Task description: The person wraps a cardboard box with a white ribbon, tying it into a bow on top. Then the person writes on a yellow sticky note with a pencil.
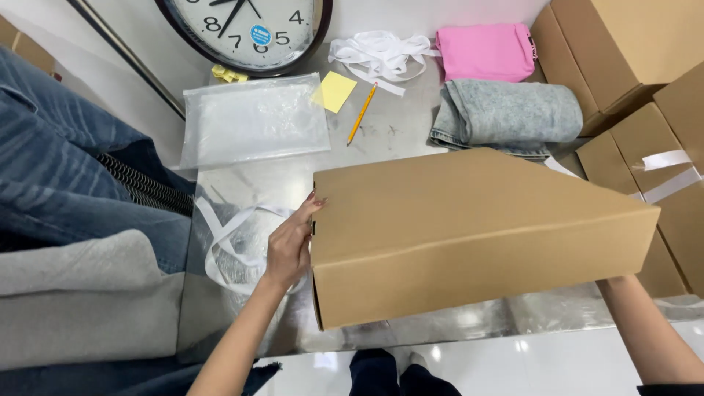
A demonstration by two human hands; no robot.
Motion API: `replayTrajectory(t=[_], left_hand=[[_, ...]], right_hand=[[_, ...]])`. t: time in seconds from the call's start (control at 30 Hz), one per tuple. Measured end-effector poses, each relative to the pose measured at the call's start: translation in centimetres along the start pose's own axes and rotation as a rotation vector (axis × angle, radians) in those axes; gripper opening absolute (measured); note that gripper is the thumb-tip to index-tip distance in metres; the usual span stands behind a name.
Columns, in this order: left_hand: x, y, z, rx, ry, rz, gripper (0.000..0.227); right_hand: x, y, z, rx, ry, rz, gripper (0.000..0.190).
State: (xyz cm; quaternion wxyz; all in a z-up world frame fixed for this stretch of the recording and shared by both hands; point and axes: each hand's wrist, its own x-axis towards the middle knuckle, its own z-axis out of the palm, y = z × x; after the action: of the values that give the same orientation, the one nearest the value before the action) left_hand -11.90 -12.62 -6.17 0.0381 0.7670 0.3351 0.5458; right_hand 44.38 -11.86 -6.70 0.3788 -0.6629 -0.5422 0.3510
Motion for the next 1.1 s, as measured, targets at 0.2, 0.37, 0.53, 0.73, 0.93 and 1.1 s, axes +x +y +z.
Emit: replayTrajectory(t=[0.2,0.37,0.53,0.73,0.93,1.1], left_hand=[[-5.0,0.4,-2.3,0.296,-0.19,0.186,0.03],[-6.1,3.9,-5.4,0.399,-0.491,0.258,0.027],[-9.6,5.2,-5.3,0.5,-0.622,0.27,0.029],[-13.4,5.5,-4.5,0.664,-0.761,0.245,0.028],[-14.9,6.6,-3.7,0.785,-0.784,0.16,0.024],[-15.3,7.0,-3.4,0.839,-0.733,0.123,0.028]], right_hand=[[-4.7,0.9,-2.5,-0.106,-0.079,-0.019,0.03],[-4.2,3.0,-5.8,-0.407,-0.191,-0.099,0.025],[-2.6,3.1,-5.2,-1.052,-0.425,-0.085,0.017],[0.3,8.7,-3.4,-1.235,-0.588,-0.278,0.013],[1.9,15.0,-4.7,-1.453,-0.403,-0.928,0.013],[1.0,15.7,-5.9,-1.416,-0.253,-0.97,0.012]])
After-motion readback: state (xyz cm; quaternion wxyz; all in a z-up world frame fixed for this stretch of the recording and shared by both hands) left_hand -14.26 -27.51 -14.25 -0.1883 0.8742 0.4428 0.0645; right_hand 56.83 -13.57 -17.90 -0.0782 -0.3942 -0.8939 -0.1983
